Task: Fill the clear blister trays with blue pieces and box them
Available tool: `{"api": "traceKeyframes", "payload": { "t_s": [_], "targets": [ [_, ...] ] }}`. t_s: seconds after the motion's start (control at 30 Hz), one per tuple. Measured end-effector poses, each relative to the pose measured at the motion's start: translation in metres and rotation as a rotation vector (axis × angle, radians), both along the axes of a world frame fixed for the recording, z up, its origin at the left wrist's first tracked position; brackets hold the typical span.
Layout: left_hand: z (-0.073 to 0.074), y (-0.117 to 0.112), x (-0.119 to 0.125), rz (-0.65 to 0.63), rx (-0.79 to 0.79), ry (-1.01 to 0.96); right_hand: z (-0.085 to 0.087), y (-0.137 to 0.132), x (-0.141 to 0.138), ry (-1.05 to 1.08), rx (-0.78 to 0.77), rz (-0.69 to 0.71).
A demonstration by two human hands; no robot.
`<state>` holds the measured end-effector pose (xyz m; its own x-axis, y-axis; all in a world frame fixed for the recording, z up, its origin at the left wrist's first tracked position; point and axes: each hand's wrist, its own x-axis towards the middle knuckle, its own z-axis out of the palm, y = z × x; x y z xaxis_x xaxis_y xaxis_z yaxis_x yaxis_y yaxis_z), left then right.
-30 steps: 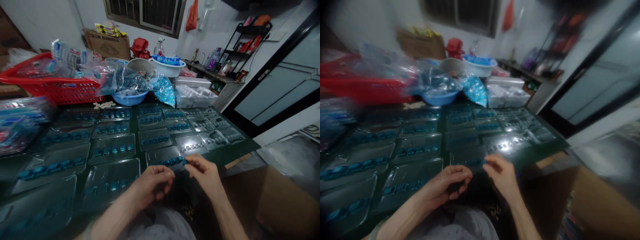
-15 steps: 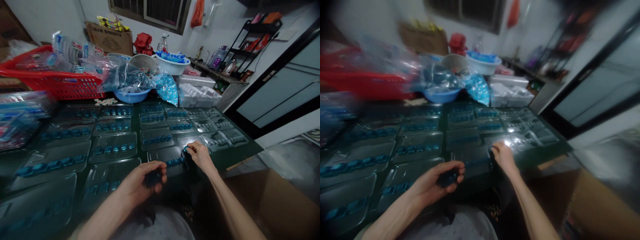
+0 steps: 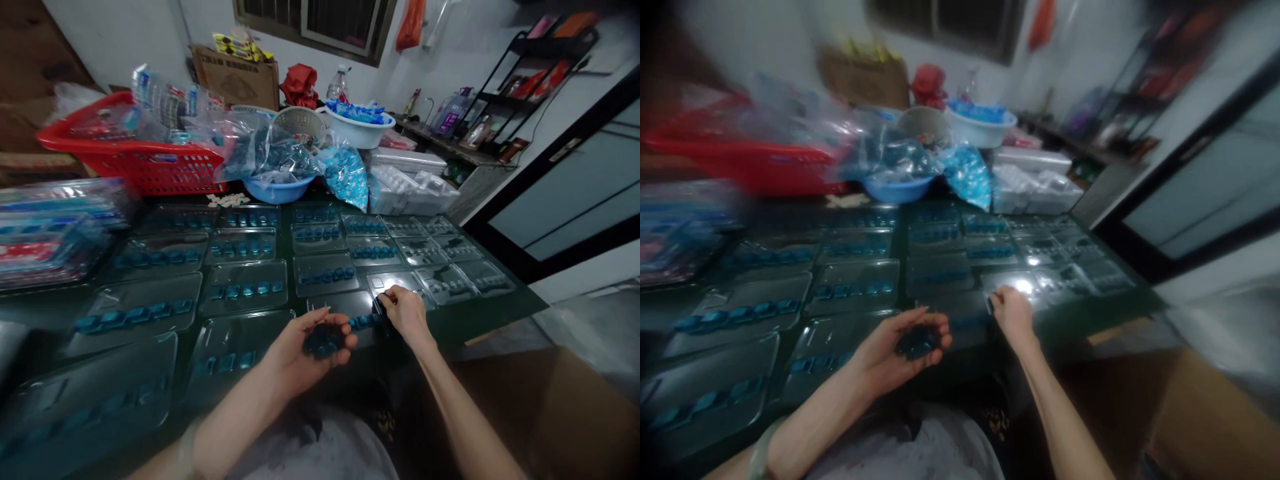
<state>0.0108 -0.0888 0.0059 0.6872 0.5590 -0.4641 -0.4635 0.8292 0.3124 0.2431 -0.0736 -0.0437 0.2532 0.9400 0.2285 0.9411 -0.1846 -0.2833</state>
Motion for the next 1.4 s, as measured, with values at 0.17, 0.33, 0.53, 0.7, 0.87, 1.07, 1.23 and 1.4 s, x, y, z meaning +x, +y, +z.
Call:
{"api": "traceKeyframes", "payload": {
  "t_s": [0.17,0.33,0.53,0.7,0.87,1.07,1.23,1.4],
  "targets": [
    [0.001,-0.003,0.000,0.062,-0.075,-0.112,0.023,-0.016,-0.007,0.031,0.068,0.046],
    [-0.003,-0.003,0.006,0.123,-0.083,-0.140,0.062,-0.058,-0.054,0.238,0.172,0.461],
    [-0.001,-0.003,0.013,0.093,-0.018,-0.131,0.069,-0.067,-0.079,0.114,0.073,0.618],
    [-0.002,-0.007,0.015,0.053,0.016,-0.054,0.061,-0.064,-0.069,0.251,0.053,0.579],
    [-0.003,-0.015,0.017,0.014,0.204,0.120,0.055,-0.065,-0.058,0.598,0.035,0.473],
    [-0.002,-0.020,0.023,0.037,0.463,0.335,0.045,-0.069,-0.055,1.022,-0.046,0.342],
    [0.001,-0.021,0.028,0.070,0.456,0.328,0.036,-0.072,-0.065,1.130,0.059,0.275],
    [0.000,-0.014,0.032,0.030,0.261,0.294,0.033,-0.078,-0.066,0.778,0.267,0.365]
  ]
}}
